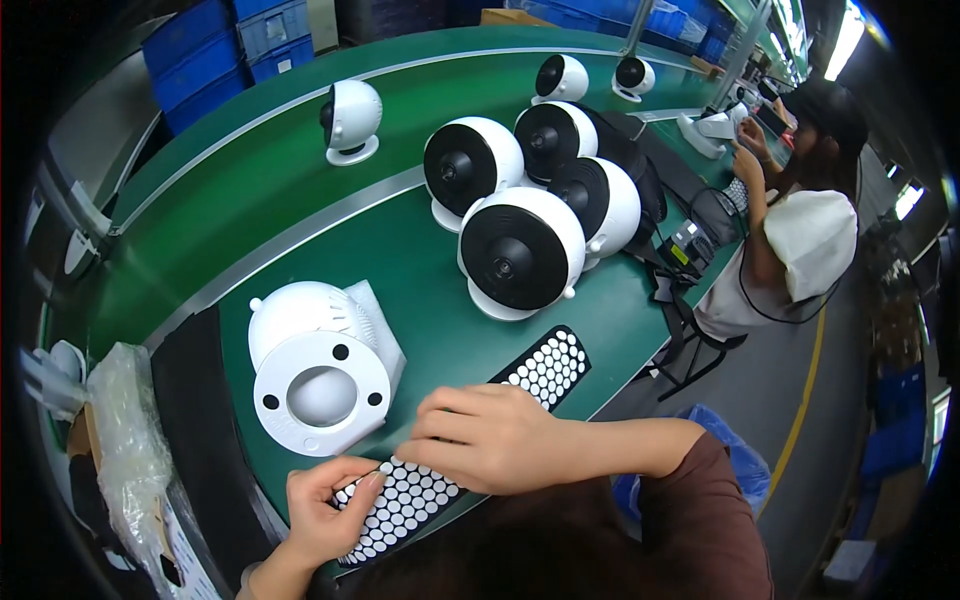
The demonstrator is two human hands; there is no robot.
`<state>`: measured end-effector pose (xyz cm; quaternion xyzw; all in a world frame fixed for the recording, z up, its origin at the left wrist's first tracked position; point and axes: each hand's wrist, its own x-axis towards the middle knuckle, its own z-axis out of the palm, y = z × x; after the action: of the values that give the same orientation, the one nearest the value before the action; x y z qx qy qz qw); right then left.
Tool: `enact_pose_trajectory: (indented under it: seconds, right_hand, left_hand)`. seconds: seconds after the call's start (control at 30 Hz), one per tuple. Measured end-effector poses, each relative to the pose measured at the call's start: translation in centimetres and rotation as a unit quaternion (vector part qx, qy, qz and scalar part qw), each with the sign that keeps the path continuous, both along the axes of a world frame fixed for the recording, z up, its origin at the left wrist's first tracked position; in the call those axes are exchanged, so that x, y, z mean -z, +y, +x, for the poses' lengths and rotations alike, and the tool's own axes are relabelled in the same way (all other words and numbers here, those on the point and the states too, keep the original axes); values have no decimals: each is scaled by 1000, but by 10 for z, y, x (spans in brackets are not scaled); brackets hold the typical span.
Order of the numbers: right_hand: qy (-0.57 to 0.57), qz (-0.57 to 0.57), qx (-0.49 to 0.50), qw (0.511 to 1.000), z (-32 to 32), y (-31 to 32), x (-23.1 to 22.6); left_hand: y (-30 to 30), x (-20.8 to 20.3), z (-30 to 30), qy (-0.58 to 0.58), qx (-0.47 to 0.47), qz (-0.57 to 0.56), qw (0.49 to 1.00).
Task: Applying small black circular adhesive pads to the mounting base of security camera units on an assembly line.
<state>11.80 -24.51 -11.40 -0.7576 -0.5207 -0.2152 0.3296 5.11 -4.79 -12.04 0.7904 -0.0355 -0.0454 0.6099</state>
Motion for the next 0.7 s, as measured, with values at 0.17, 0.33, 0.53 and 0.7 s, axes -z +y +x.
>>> enact_pose_trajectory:
  seconds: [0.17,0.33,0.53,0.7]
  right_hand:
    - [104,-4,5,995,1,3,-3]
    - [176,-35,3,984,2,0,-11]
    - [260,-57,6,964,2,1,-24]
    - [117,41,60,990,2,21,-56]
  left_hand:
    - [3,-2,0,-23,5,48,999]
    - [1,2,3,-61,23,36,997]
    - [2,-3,2,-64,39,9,997]
    - [-3,7,-5,-104,-3,68,992]
